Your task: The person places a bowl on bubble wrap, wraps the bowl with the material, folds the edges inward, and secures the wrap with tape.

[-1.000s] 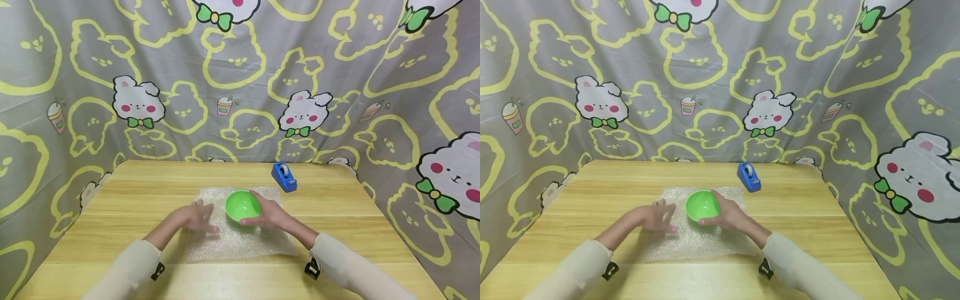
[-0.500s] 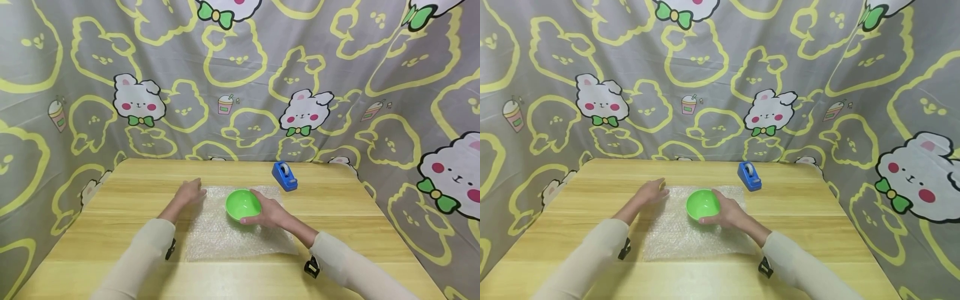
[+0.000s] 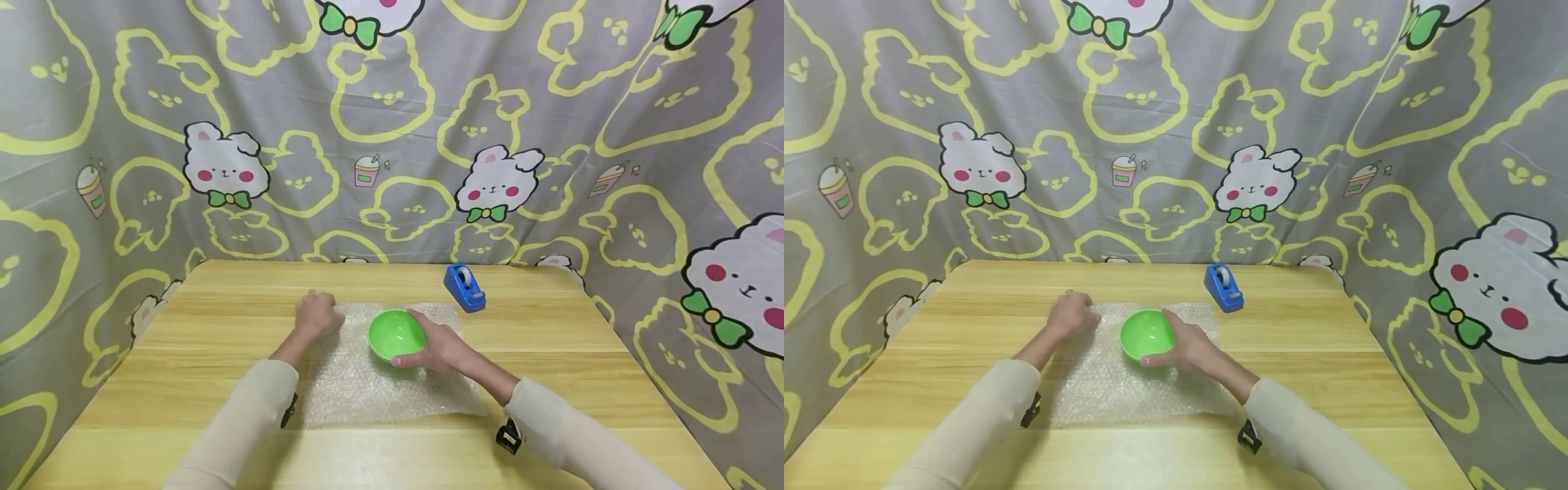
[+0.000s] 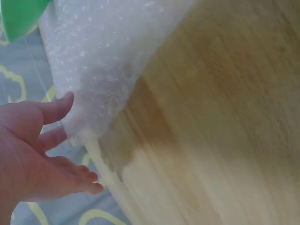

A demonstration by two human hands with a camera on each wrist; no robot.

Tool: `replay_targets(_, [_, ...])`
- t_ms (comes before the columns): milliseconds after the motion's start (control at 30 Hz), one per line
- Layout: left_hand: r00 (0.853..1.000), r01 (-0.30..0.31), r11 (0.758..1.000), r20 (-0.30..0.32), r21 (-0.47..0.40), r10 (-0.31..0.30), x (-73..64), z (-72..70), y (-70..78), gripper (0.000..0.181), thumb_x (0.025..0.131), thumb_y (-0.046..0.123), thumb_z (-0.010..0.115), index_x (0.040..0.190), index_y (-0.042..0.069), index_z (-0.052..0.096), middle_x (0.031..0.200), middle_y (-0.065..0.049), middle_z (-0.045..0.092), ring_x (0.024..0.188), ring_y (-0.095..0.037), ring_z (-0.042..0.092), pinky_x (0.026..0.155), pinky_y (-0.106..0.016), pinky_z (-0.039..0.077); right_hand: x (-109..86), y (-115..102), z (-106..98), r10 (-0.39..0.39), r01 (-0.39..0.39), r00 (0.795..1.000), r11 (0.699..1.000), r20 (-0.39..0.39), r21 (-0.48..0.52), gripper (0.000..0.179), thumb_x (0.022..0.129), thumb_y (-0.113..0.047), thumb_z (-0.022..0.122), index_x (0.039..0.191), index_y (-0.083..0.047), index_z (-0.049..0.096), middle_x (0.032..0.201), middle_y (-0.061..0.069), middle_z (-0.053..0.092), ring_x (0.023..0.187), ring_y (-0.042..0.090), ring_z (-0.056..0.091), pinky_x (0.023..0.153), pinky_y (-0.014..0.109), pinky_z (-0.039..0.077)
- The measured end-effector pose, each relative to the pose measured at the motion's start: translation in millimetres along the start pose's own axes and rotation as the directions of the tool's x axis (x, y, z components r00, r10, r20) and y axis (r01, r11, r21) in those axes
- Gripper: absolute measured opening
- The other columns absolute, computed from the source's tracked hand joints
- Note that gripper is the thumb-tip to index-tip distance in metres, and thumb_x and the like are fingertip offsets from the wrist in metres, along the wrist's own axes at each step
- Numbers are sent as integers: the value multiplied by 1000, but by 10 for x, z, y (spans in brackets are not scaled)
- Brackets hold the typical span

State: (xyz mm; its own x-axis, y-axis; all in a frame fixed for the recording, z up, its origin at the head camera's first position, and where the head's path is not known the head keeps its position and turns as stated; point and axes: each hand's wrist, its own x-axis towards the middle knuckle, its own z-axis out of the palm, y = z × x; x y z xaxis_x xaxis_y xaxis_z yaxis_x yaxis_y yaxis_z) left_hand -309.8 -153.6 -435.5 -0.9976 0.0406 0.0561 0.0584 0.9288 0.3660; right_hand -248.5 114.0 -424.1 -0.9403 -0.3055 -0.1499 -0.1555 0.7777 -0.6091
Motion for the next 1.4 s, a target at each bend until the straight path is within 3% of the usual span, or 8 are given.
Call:
replay_targets(67, [1000,13,998,4,-59,-13,8,-31,6,17,85,15,73,81,-1,67,82,-13,69,82,-30,61,75,-44,51,-6,-6,0,0,0,1000,1000,5,0,111,74,-53,87,161,-15,28,139,23,57,124,40,58,92,51,56])
replay_targets(133, [999,22,988,37,-152,-16,17,-91,17,24,85,12,71,68,6,56,66,-5,57,64,-20,52,61,-33,46,-11,-14,-2,2,-2,1000,1000,7,-1,111,74,-53,87,161,-15,28,139,23,57,124,40,58,92,51,56])
replay_targets(233, [992,46,954,125,-297,-9,9,-227,56,35,89,12,68,64,13,43,59,2,43,55,-12,40,52,-25,37,-13,-25,-9,2,-2,1000,1000,5,-10,111,74,-53,87,161,-15,28,139,23,57,124,40,58,92,52,56])
replay_targets(433, [970,100,882,244,-461,17,-45,-461,159,22,95,18,66,80,9,53,80,-3,54,72,-17,53,63,-30,51,-9,-44,-12,9,-9,1000,1000,5,-28,111,74,-53,87,160,-15,29,139,23,58,124,39,58,93,52,55])
replay_targets(700, [945,172,780,326,-602,43,-76,-508,362,15,97,15,64,95,5,53,103,-12,61,80,-17,55,76,-36,60,-3,-39,-12,8,-8,1000,999,-1,-44,111,74,-53,87,160,-14,29,138,22,59,123,39,59,92,51,55])
replay_targets(833, [948,137,782,310,-608,75,-128,-502,486,15,98,14,62,92,6,50,100,-11,58,84,-19,53,76,-37,60,0,-49,-10,13,-13,1000,999,6,-43,111,74,-54,87,160,-14,30,138,21,59,122,38,59,92,50,55])
replay_targets(1133, [965,-16,875,222,-484,140,-238,-468,753,13,97,18,63,99,5,60,92,-9,62,79,-19,57,65,-28,49,4,-30,-13,8,-8,1000,1000,16,-29,110,75,-53,87,160,-14,29,136,19,60,120,35,60,91,49,55])
replay_targets(1400, [966,-59,898,203,-435,161,-294,-388,841,12,92,18,70,94,8,62,88,-5,64,73,-17,54,60,-26,45,10,-9,-8,-18,19,1000,999,15,-30,109,76,-52,87,160,-13,29,131,15,63,113,31,62,87,45,56])
